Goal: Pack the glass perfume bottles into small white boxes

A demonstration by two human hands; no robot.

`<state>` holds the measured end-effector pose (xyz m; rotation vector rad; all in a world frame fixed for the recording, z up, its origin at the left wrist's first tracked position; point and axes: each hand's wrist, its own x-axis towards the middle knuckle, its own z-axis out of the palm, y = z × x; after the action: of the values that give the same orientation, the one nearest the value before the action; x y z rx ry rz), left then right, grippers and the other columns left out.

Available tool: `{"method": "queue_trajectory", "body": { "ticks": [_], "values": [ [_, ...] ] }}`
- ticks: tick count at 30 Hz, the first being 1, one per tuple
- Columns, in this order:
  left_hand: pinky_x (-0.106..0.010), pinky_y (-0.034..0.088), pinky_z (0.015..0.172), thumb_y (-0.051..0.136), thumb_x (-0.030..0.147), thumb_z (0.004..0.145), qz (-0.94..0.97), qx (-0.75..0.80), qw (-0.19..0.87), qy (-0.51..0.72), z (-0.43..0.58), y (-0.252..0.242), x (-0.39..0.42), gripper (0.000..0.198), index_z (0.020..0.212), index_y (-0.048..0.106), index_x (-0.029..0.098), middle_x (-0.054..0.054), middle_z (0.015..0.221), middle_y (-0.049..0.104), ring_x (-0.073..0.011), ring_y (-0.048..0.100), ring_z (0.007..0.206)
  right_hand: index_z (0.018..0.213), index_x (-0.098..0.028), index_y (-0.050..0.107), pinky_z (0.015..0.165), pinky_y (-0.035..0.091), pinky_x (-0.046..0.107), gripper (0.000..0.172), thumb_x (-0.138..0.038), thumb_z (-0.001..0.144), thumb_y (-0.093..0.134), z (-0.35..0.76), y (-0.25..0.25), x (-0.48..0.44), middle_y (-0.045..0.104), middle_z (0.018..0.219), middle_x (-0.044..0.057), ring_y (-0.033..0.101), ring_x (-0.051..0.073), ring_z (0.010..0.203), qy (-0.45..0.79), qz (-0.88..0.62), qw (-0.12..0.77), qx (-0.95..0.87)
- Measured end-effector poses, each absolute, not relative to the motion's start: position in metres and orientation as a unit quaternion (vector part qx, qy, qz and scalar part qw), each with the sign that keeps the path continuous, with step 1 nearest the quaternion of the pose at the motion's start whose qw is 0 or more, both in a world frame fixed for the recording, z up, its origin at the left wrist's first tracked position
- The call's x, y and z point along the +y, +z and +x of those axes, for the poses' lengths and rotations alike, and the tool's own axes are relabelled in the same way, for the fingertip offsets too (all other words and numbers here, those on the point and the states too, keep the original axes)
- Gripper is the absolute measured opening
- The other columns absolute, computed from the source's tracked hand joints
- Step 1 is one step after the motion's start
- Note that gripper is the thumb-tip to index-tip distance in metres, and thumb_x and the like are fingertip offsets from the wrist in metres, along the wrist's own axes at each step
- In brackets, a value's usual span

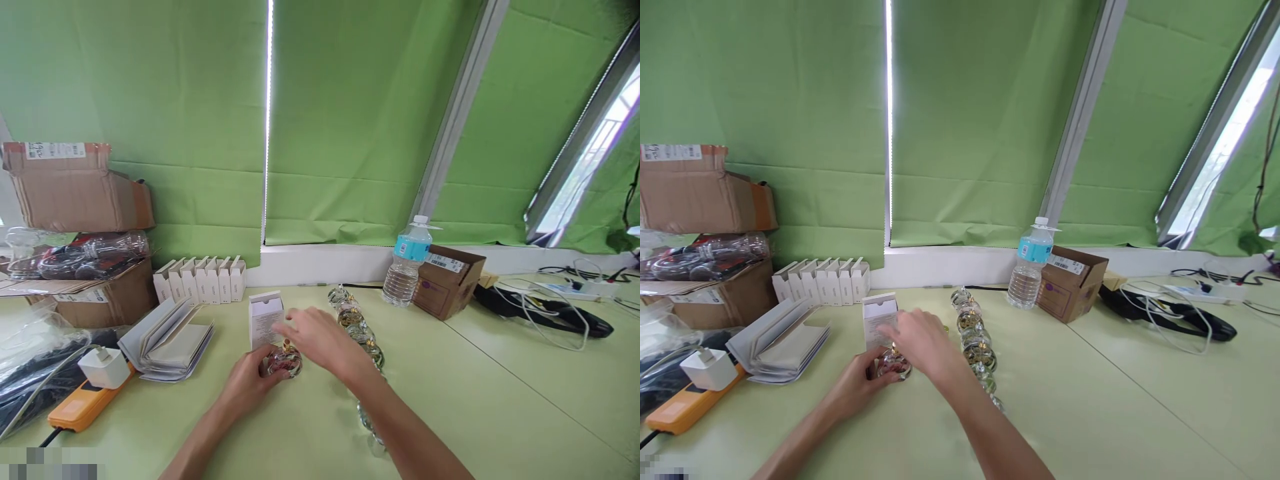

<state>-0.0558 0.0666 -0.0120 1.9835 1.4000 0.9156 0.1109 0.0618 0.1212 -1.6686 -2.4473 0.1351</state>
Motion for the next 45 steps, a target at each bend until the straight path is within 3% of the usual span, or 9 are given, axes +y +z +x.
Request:
{"method": "queue_trajectory", "body": {
  "ticks": [4, 11, 15, 20, 25, 30, 35, 40, 45],
  "values": [
    [-0.024, 0.03, 0.054, 0.065, 0.045, 0.077, 0.732, 0.53, 0.266, 0.337, -0.056, -0.011, 0.066, 0.028, 0.092, 0.065, 0.022, 0.002, 0.067, 0.058, -0.0145, 0.044, 0.058, 0.103, -0.019, 0.065, 0.072, 0.039, 0.029, 0.048, -0.039, 0.102, 0.021, 0.134, 0.138, 0.072, 0.07, 0.096, 0.011, 0.065, 0.023, 0.092, -0.039, -0.581, 0.079, -0.809],
    [-0.024, 0.03, 0.053, 0.063, 0.044, 0.078, 0.738, 0.522, 0.269, 0.333, -0.057, -0.006, 0.063, 0.025, 0.091, 0.064, 0.022, 0.002, 0.066, 0.058, -0.0149, 0.045, 0.058, 0.101, -0.013, 0.065, 0.082, 0.049, 0.038, 0.026, -0.035, 0.09, 0.06, 0.148, 0.125, 0.119, 0.068, 0.104, 0.009, 0.064, 0.023, 0.096, -0.016, -0.604, -0.086, -0.792],
    [-0.024, 0.031, 0.054, 0.063, 0.043, 0.078, 0.74, 0.515, 0.269, 0.338, -0.058, -0.009, 0.064, 0.025, 0.093, 0.064, 0.023, 0.002, 0.068, 0.06, -0.0155, 0.047, 0.059, 0.111, -0.015, 0.061, 0.085, 0.052, 0.042, 0.026, -0.031, 0.091, 0.061, 0.149, 0.11, 0.139, 0.062, 0.114, 0.007, 0.062, 0.021, 0.099, -0.001, -0.598, -0.151, -0.787],
    [-0.024, 0.031, 0.055, 0.065, 0.041, 0.077, 0.739, 0.516, 0.26, 0.345, -0.059, -0.013, 0.067, 0.023, 0.091, 0.065, 0.023, 0.002, 0.071, 0.063, -0.0153, 0.048, 0.061, 0.115, -0.015, 0.059, 0.084, 0.053, 0.042, 0.029, -0.03, 0.091, 0.061, 0.149, 0.093, 0.148, 0.06, 0.118, 0.008, 0.061, 0.022, 0.101, 0.012, -0.596, -0.17, -0.785],
    [-0.023, 0.03, 0.054, 0.066, 0.04, 0.077, 0.742, 0.512, 0.26, 0.345, -0.059, -0.013, 0.067, 0.025, 0.097, 0.065, 0.024, 0.002, 0.071, 0.062, -0.0142, 0.046, 0.059, 0.11, -0.014, 0.061, 0.082, 0.053, 0.04, 0.025, -0.031, 0.091, 0.06, 0.153, 0.088, 0.145, 0.062, 0.112, 0.007, 0.062, 0.021, 0.096, 0.03, -0.589, -0.13, -0.797],
    [-0.024, 0.028, 0.052, 0.067, 0.039, 0.076, 0.739, 0.517, 0.255, 0.348, -0.059, -0.01, 0.065, 0.021, 0.089, 0.065, 0.023, 0.003, 0.066, 0.058, -0.0137, 0.044, 0.057, 0.098, -0.016, 0.068, 0.078, 0.048, 0.03, 0.018, -0.029, 0.091, 0.058, 0.152, 0.108, 0.125, 0.068, 0.096, 0.006, 0.063, 0.018, 0.088, 0.054, -0.518, -0.011, -0.854],
    [-0.024, 0.028, 0.052, 0.067, 0.037, 0.075, 0.732, 0.525, 0.256, 0.351, -0.058, -0.011, 0.064, 0.024, 0.095, 0.066, 0.023, 0.003, 0.066, 0.057, -0.0138, 0.044, 0.056, 0.112, -0.018, 0.063, 0.07, 0.042, 0.024, 0.027, -0.032, 0.092, 0.05, 0.139, 0.124, 0.09, 0.07, 0.093, 0.004, 0.062, 0.015, 0.08, 0.068, -0.446, 0.101, -0.887],
    [-0.024, 0.029, 0.052, 0.065, 0.039, 0.077, 0.736, 0.524, 0.25, 0.349, -0.057, -0.011, 0.064, 0.023, 0.093, 0.066, 0.023, 0.003, 0.066, 0.058, -0.0134, 0.043, 0.057, 0.09, -0.019, 0.066, 0.063, 0.037, 0.024, 0.017, -0.032, 0.086, 0.057, 0.124, 0.12, 0.079, 0.069, 0.086, 0.003, 0.059, 0.015, 0.073, 0.061, -0.414, 0.126, -0.899],
    [-0.023, 0.028, 0.052, 0.065, 0.04, 0.077, 0.741, 0.523, 0.247, 0.342, -0.058, -0.011, 0.065, 0.021, 0.09, 0.065, 0.024, 0.005, 0.063, 0.056, -0.0129, 0.042, 0.056, 0.088, -0.019, 0.067, 0.059, 0.033, 0.023, 0.012, -0.024, 0.082, 0.059, 0.117, 0.108, 0.081, 0.069, 0.082, 0.002, 0.058, 0.014, 0.07, 0.054, -0.405, 0.113, -0.906]
  ]
}}
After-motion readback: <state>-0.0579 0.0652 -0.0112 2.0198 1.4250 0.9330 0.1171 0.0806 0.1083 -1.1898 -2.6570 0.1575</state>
